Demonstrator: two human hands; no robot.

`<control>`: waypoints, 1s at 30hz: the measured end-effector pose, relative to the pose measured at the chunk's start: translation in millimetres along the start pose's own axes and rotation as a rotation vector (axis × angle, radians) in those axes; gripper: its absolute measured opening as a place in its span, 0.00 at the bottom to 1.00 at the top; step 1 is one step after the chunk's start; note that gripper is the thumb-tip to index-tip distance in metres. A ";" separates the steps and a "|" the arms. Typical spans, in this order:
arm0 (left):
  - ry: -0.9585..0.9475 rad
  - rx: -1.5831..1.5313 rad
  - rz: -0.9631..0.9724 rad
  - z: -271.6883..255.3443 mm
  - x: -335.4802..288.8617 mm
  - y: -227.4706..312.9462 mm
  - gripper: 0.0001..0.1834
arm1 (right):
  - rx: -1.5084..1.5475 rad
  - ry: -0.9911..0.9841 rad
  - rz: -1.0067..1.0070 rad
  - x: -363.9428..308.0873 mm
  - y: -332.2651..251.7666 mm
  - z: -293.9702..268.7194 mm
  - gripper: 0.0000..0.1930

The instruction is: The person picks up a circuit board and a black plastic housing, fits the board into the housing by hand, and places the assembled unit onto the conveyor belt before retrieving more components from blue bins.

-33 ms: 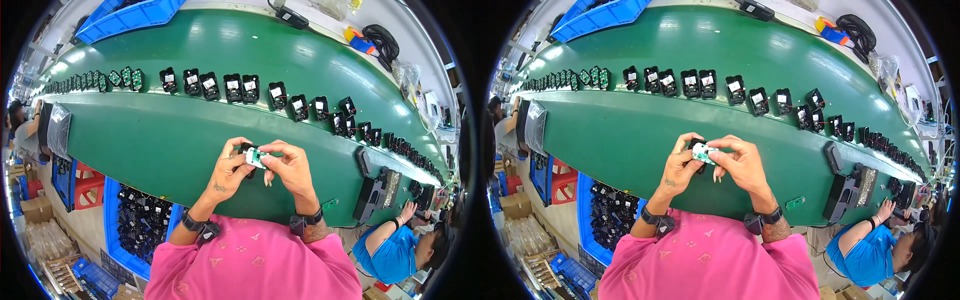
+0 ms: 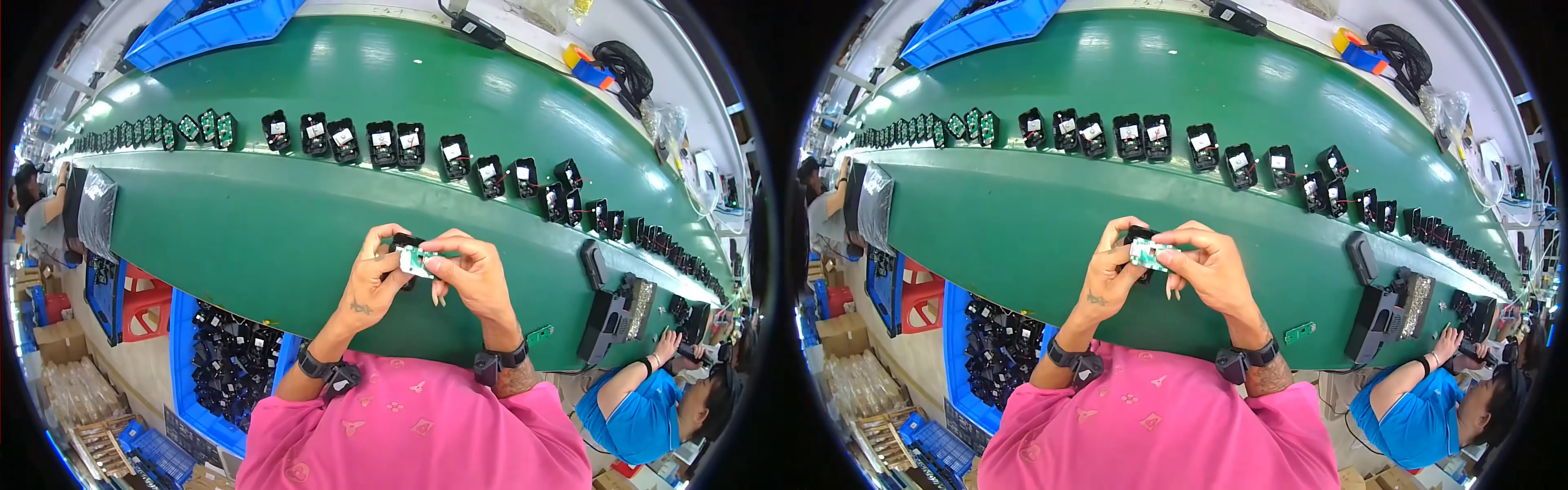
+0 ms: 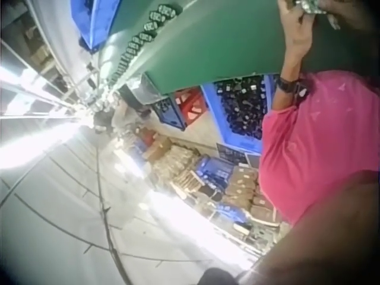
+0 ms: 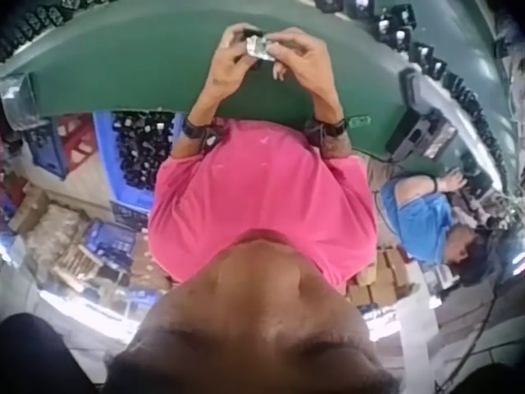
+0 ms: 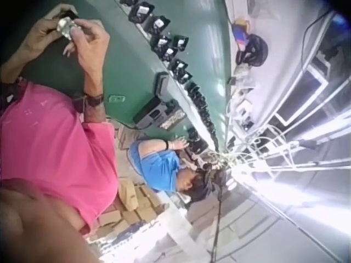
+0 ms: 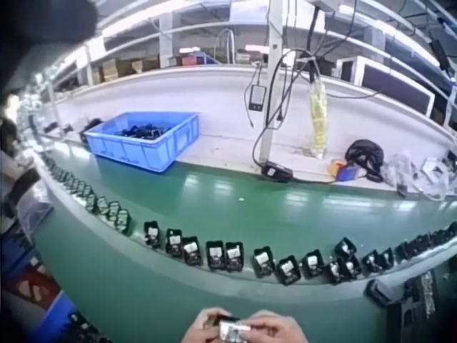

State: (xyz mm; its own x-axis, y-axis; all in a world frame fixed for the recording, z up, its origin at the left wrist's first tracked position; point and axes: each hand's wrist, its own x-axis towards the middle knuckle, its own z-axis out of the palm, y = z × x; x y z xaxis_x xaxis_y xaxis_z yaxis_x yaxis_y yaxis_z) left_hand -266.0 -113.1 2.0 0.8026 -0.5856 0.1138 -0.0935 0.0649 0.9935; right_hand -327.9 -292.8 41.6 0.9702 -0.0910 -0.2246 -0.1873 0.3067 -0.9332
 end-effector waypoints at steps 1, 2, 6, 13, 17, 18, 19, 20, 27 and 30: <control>0.004 0.004 -0.001 -0.8 0.0 -0.1 0.08 | 0.003 -0.005 0.001 -0.8 0.2 -1.1 0.09; -0.009 0.091 0.016 -2.9 0.5 -1.0 0.08 | -0.001 -0.036 0.008 -2.1 0.6 -2.2 0.09; -0.072 0.176 0.011 -3.9 0.3 2.8 0.10 | 0.117 0.019 0.024 -6.2 2.1 -10.1 0.10; -0.073 0.184 0.054 -1.7 3.3 6.8 0.09 | 0.181 0.062 0.032 -2.9 3.0 -8.2 0.08; -0.068 0.226 0.069 -0.4 2.3 5.6 0.10 | 0.115 0.028 0.111 -2.8 4.5 -7.3 0.07; -0.038 0.234 0.062 -0.1 2.4 4.6 0.10 | 0.085 0.014 0.106 -4.0 4.3 -8.7 0.07; -0.009 0.239 0.056 0.5 2.0 2.9 0.10 | 0.054 0.003 0.101 -5.8 4.4 -9.5 0.07; -0.007 0.239 0.056 0.7 1.3 0.5 0.10 | 0.053 0.001 0.101 -6.8 5.9 -8.5 0.07; -0.041 -0.241 -0.125 12.4 -2.0 6.7 0.34 | -0.048 0.162 -0.037 -8.2 22.8 -3.4 0.08; 0.019 -0.331 -0.205 13.5 -2.1 -1.1 0.32 | -0.287 0.155 -0.190 -7.1 29.0 -7.8 0.09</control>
State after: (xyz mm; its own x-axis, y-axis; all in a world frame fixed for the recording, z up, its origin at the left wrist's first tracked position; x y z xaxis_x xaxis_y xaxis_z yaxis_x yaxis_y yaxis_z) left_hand -275.5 -122.8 0.6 0.7961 -0.5983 -0.0904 0.2625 0.2069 0.9425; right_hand -341.5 -290.6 14.0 0.9611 -0.2696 -0.0596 -0.0635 -0.0058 -0.9980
